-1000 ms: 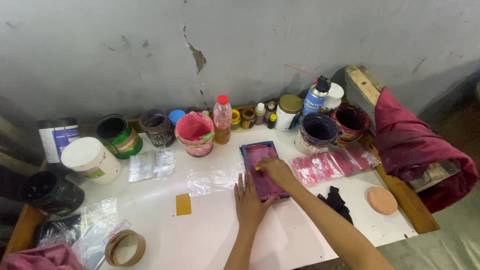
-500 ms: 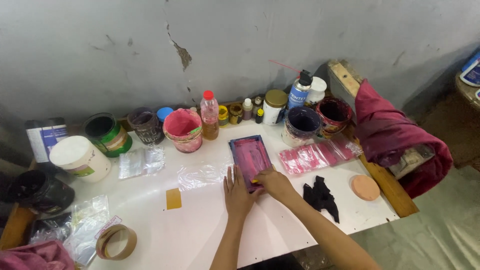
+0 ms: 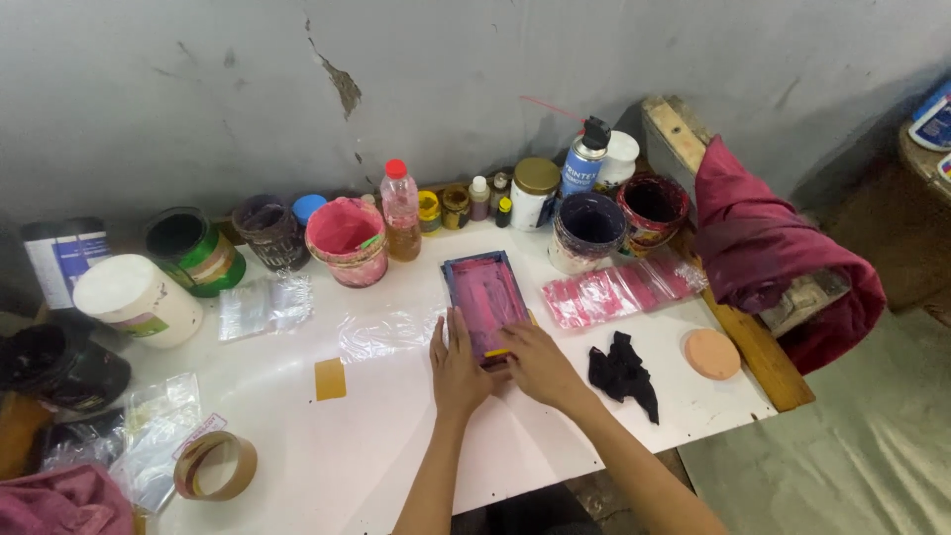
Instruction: Applying and spreading pink ink onto a small screen printing frame using a manual spreader tool on a workbench.
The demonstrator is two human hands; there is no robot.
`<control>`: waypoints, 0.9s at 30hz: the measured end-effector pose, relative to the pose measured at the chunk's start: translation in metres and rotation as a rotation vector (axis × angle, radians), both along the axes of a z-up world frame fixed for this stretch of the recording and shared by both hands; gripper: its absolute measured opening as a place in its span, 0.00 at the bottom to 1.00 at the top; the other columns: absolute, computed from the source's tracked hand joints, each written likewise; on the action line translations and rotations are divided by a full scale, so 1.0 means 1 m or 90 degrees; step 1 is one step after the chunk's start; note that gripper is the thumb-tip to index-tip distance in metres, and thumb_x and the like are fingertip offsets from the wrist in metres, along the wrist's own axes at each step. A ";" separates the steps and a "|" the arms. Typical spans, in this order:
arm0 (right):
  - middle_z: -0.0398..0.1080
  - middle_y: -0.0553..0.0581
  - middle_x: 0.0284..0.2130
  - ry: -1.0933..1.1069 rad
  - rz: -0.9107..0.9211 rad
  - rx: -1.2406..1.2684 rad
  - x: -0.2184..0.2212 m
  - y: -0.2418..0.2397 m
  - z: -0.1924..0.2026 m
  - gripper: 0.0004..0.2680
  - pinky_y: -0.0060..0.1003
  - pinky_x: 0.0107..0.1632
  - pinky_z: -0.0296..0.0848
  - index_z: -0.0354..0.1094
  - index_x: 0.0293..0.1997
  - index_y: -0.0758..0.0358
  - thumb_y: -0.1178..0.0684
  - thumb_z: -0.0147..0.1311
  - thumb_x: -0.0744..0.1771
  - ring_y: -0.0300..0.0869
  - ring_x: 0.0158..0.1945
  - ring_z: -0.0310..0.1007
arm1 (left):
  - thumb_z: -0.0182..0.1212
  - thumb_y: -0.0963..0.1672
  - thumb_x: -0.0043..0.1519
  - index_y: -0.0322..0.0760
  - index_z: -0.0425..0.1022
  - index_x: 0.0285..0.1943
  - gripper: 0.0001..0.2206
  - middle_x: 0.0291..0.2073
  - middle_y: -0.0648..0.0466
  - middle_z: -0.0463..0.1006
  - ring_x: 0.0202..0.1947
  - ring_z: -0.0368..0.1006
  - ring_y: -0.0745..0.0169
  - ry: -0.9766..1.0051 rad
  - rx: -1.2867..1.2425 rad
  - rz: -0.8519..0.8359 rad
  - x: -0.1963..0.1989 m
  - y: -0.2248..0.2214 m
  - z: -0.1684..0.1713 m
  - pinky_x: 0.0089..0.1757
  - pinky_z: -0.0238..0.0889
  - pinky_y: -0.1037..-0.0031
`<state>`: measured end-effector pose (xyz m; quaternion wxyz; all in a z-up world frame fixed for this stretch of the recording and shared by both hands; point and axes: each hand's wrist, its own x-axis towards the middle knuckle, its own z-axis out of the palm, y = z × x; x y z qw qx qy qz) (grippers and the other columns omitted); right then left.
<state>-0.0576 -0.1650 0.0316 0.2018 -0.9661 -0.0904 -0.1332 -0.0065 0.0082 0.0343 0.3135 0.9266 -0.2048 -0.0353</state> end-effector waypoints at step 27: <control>0.79 0.55 0.50 0.087 -0.051 0.387 -0.047 0.147 0.017 0.20 0.46 0.66 0.61 0.72 0.56 0.54 0.46 0.26 0.71 0.49 0.52 0.79 | 0.55 0.46 0.69 0.36 0.80 0.44 0.10 0.41 0.54 0.82 0.39 0.77 0.65 0.051 -0.707 0.356 -0.054 0.059 -0.015 0.41 0.72 0.77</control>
